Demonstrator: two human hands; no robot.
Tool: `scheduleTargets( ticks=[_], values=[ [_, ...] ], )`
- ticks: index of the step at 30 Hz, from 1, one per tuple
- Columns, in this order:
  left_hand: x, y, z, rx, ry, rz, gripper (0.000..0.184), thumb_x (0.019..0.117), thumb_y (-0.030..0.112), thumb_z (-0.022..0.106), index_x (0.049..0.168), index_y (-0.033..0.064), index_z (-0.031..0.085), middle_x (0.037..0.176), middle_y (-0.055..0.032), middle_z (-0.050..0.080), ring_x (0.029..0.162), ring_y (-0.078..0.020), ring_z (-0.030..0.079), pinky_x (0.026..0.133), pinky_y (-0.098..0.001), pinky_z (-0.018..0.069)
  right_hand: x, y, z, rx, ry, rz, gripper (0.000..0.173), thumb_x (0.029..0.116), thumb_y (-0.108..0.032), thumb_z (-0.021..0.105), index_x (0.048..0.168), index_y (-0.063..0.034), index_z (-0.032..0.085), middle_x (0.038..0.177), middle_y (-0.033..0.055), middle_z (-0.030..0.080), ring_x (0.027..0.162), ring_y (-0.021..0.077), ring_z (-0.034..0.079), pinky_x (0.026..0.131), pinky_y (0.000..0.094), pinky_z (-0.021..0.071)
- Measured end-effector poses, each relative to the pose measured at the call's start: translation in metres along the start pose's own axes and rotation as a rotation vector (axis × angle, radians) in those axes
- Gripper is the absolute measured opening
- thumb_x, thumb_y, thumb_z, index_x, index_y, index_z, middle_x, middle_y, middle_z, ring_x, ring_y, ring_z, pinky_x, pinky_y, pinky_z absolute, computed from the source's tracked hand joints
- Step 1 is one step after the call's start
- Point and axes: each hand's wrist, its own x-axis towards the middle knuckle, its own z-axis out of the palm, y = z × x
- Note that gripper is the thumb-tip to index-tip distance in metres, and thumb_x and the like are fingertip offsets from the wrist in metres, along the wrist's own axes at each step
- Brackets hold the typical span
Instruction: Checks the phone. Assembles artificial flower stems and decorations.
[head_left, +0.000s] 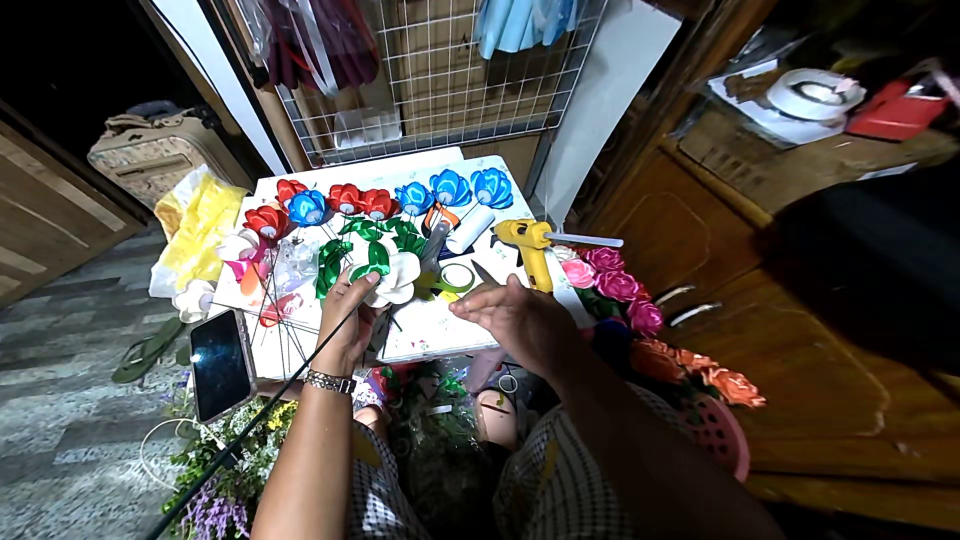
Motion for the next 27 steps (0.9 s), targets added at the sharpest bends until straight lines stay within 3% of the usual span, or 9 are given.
scheduleTargets(
  ticks=[3,7,9,11,15,17,20,23,27],
  values=[
    [0.0,0.0,0.0,-0.005,-0.006,-0.002,0.018,0.103,0.017,0.054,0.118,0.0154,0.063,0.103,-0.0015,0.072,0.085,-0.0102,0.071,0.076,-0.0273,0.0613,-0.002,-0.003,0.002,-0.05,-0.005,-0.005,0.062,0.1109,-0.043,0.026,0.101,-0.0068,0.075,0.106,0.0047,0.076,0.108,0.0162,0.07,0.103,0.0341,0.0535],
    [0.0,0.0,-0.001,-0.007,-0.008,-0.005,0.018,0.1031,0.017,0.054,0.118,0.0152,0.064,0.103,-0.0018,0.072,0.085,-0.0105,0.071,0.076,-0.0277,0.0613,-0.003,0.0,-0.001,-0.265,-0.052,-0.096,0.024,0.1001,-0.028,0.061,0.103,-0.013,0.079,0.105,-0.0039,0.075,0.099,0.0052,0.068,0.088,0.0252,0.0571],
    [0.0,0.0,-0.002,-0.004,-0.007,-0.005,0.018,0.1029,0.017,0.053,0.118,0.015,0.063,0.103,-0.0017,0.072,0.086,-0.0108,0.071,0.077,-0.0283,0.0613,-0.003,-0.001,0.001,-0.159,-0.067,-0.016,0.02,0.0869,-0.004,0.063,0.1,-0.0118,0.076,0.117,0.0026,0.074,0.109,0.0129,0.069,0.093,0.0307,0.0584],
    [0.0,0.0,-0.001,0.0,-0.009,-0.003,0.02,0.1026,0.017,0.053,0.12,0.0149,0.063,0.104,-0.0018,0.072,0.087,-0.011,0.071,0.077,-0.0287,0.0615,-0.003,-0.001,0.003,-0.085,-0.079,0.03,0.022,0.0833,0.002,0.062,0.098,-0.0116,0.07,0.123,0.0064,0.071,0.113,0.0189,0.068,0.095,0.0356,0.0586],
    [0.001,0.0,-0.001,-0.002,-0.004,-0.004,0.019,0.103,0.016,0.052,0.12,0.0148,0.062,0.103,-0.002,0.072,0.085,-0.0109,0.071,0.076,-0.028,0.0614,-0.003,-0.002,0.005,-0.063,-0.031,0.05,0.023,0.082,0.003,0.066,0.095,-0.014,0.059,0.1,0.004,0.074,0.09,0.0115,0.071,0.079,0.0277,0.0575],
    [0.001,-0.001,-0.002,-0.005,-0.008,-0.005,0.02,0.1034,0.016,0.052,0.12,0.0145,0.062,0.104,-0.0019,0.072,0.086,-0.0111,0.071,0.077,-0.0284,0.0615,-0.004,-0.003,0.007,-0.051,-0.014,0.041,0.02,0.0841,0.004,0.066,0.09,-0.0136,0.059,0.09,0.0027,0.075,0.082,0.0108,0.072,0.077,0.0265,0.0588],
    [0.0,0.0,0.0,-0.001,0.0,-0.001,0.018,0.1032,0.015,0.052,0.118,0.014,0.062,0.102,-0.0018,0.072,0.085,-0.0106,0.071,0.075,-0.0276,0.0615,-0.005,-0.008,0.01,-0.055,-0.028,0.059,0.016,0.0962,0.001,0.057,0.09,-0.0098,0.068,0.091,0.0041,0.079,0.082,0.0126,0.076,0.08,0.0275,0.062],
    [0.001,-0.001,-0.002,-0.001,-0.009,0.002,0.018,0.1034,0.016,0.052,0.118,0.0146,0.063,0.103,-0.0018,0.072,0.086,-0.0108,0.071,0.077,-0.0282,0.0614,-0.005,-0.006,0.008,-0.003,-0.089,0.08,0.03,0.106,-0.011,0.043,0.108,-0.0017,0.072,0.105,0.0089,0.078,0.097,0.0187,0.076,0.09,0.0336,0.0614],
    [0.001,-0.001,-0.002,0.009,-0.003,-0.001,0.018,0.1032,0.016,0.052,0.118,0.0149,0.063,0.103,-0.0016,0.071,0.087,-0.0108,0.071,0.076,-0.0281,0.0615,-0.004,-0.002,0.005,0.12,-0.165,0.124,0.04,0.1063,-0.018,0.037,0.125,0.0043,0.064,0.121,0.0155,0.073,0.112,0.0256,0.071,0.1,0.0393,0.0572]
  ],
)
